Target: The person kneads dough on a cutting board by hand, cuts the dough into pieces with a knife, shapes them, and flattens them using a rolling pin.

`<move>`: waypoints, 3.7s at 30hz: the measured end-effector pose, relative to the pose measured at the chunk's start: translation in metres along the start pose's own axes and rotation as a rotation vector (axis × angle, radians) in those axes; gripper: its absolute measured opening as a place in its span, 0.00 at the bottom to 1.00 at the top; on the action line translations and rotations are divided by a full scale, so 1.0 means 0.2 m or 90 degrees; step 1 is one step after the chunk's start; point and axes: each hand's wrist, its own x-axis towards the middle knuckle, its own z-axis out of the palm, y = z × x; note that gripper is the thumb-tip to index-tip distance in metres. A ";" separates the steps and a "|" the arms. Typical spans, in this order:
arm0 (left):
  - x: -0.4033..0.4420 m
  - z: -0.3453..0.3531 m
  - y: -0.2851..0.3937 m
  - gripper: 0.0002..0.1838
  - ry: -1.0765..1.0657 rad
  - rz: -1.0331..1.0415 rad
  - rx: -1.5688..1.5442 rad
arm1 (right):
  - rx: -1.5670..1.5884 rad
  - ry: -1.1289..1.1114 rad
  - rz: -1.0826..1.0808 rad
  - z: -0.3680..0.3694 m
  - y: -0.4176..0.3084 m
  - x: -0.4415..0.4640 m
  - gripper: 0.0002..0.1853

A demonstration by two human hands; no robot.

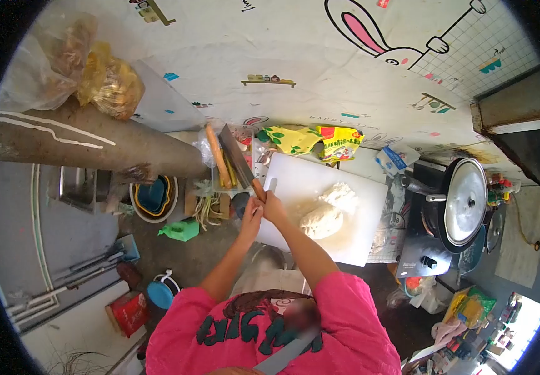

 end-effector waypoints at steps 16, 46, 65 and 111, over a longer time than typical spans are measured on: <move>-0.05 0.06 0.38 0.37 -0.029 0.039 -0.102 | -0.061 0.177 -0.068 -0.50 0.00 -0.59 0.14; -0.07 0.85 -0.14 0.36 -0.046 0.178 0.736 | -0.070 0.164 0.100 -0.87 0.52 -1.25 0.21; 0.01 0.81 -0.22 0.38 -0.167 0.062 0.716 | -0.166 0.106 0.211 -0.77 0.53 -1.01 0.15; -0.34 0.48 -0.14 0.37 -0.157 0.143 0.471 | -0.289 0.468 0.167 -0.67 1.05 -0.98 0.25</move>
